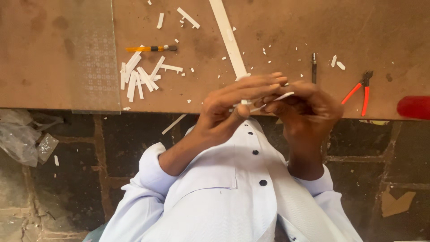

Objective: The person measures and marks a white plastic strip using a tape measure and pencil, then cuts it into small spacers. They place the spacers along the edge of a clear glass pane and use a chisel to tap them into position.

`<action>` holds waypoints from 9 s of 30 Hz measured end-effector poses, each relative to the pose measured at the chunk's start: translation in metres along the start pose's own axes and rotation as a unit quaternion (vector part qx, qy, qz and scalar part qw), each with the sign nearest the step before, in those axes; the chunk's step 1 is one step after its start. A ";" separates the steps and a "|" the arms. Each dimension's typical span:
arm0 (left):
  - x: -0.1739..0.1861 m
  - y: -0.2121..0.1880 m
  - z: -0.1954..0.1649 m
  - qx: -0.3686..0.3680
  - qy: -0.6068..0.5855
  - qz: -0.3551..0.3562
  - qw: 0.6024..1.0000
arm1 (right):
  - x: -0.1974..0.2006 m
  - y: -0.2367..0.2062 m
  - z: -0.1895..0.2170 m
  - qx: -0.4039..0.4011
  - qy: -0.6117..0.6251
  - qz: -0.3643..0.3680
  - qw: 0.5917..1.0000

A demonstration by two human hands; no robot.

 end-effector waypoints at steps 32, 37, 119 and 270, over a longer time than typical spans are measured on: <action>-0.008 0.018 0.024 0.133 -0.294 0.005 0.946 | 0.015 0.008 0.015 -0.027 -0.057 0.041 0.997; -0.012 0.018 0.028 0.124 -0.293 -0.001 0.948 | 0.013 0.008 0.016 -0.028 -0.101 0.034 0.994; -0.009 0.011 0.081 0.239 -0.281 -0.195 0.909 | -0.020 0.028 -0.048 -0.045 0.018 0.036 0.998; 0.171 -0.241 -0.034 0.076 -0.031 -0.590 0.803 | 0.028 -0.017 -0.242 -0.058 -0.340 -0.038 0.938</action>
Point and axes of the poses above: each hand's wrist, its own y-axis towards the middle knuckle, its own x-axis out of the back of the hand, z = x × y, the point moved 3 cm from there along y, towards the middle knuckle, and after that the axes turned 10 degrees about -z, right-handed, at the moved point
